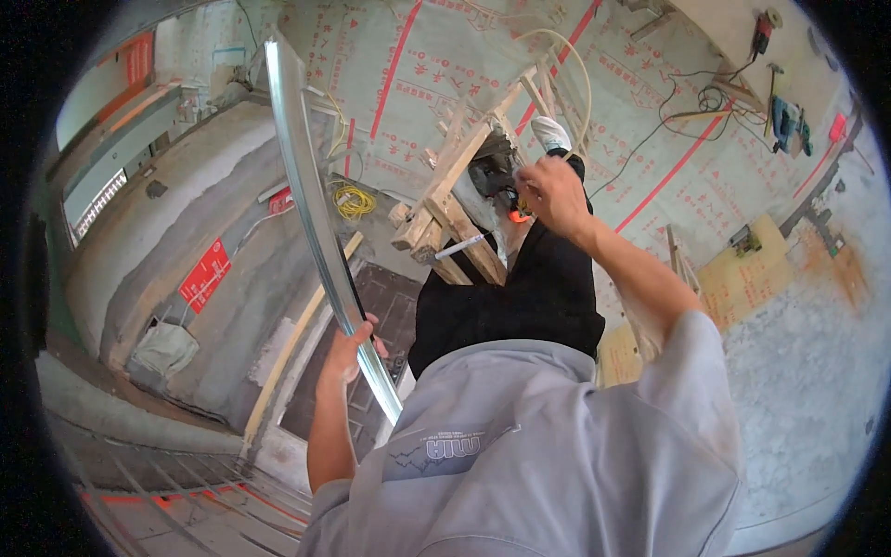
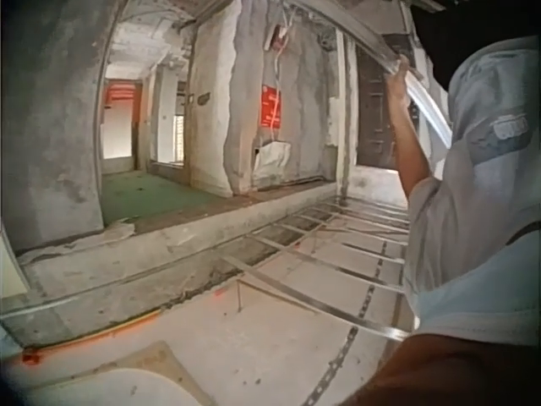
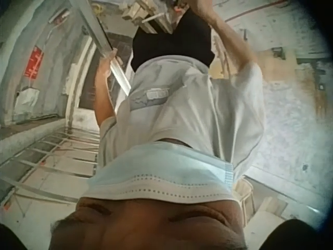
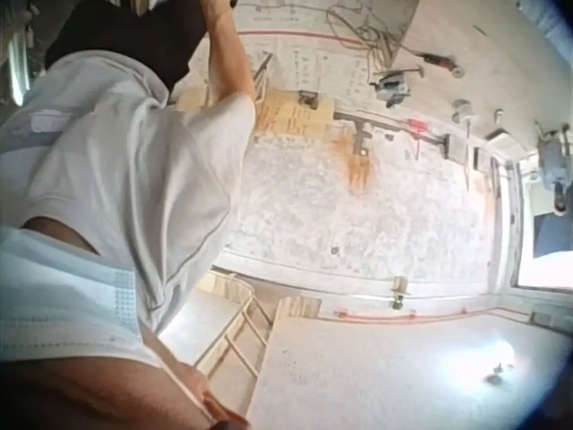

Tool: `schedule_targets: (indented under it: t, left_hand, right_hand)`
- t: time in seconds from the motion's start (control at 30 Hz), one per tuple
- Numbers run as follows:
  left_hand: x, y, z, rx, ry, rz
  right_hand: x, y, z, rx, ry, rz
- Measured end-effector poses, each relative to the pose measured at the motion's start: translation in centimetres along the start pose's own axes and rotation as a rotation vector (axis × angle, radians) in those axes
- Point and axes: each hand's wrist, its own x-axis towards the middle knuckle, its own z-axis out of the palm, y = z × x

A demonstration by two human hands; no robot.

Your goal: The recorder measures, marks, cuts a metal track with an angle grinder, and then fixes it to the ceiling using a nail gun.

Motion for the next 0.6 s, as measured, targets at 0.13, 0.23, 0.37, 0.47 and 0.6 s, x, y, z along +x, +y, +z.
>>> schedule_targets:
  t: [0.13,0.23,0.37,0.47,0.6]
  left_hand:
    - [0.6,1.9,-0.2,-0.014,-0.102,0.046]
    - [0.6,1.7,0.7,0.094,0.01,0.272]
    - [2.3,-2.2,0.7,0.462,0.206,0.421]
    - [2.2,-2.4,0.5,0.49,0.299,0.571]
    - [2.5,-0.7,-2.2,0.473,0.339,0.676]
  right_hand:
    - [-1.1,-11.1,-2.5,-0.214,-0.385,-0.482]
    - [-2.6,-12.5,2.6,-0.585,-0.468,-0.509]
    - [-2.8,-11.6,5.9,-0.743,-0.512,-0.531]
    - [-2.6,-13.2,4.0,-0.698,-0.593,-0.506]
    - [-2.3,-15.5,-4.0,-0.752,-0.594,-0.022]
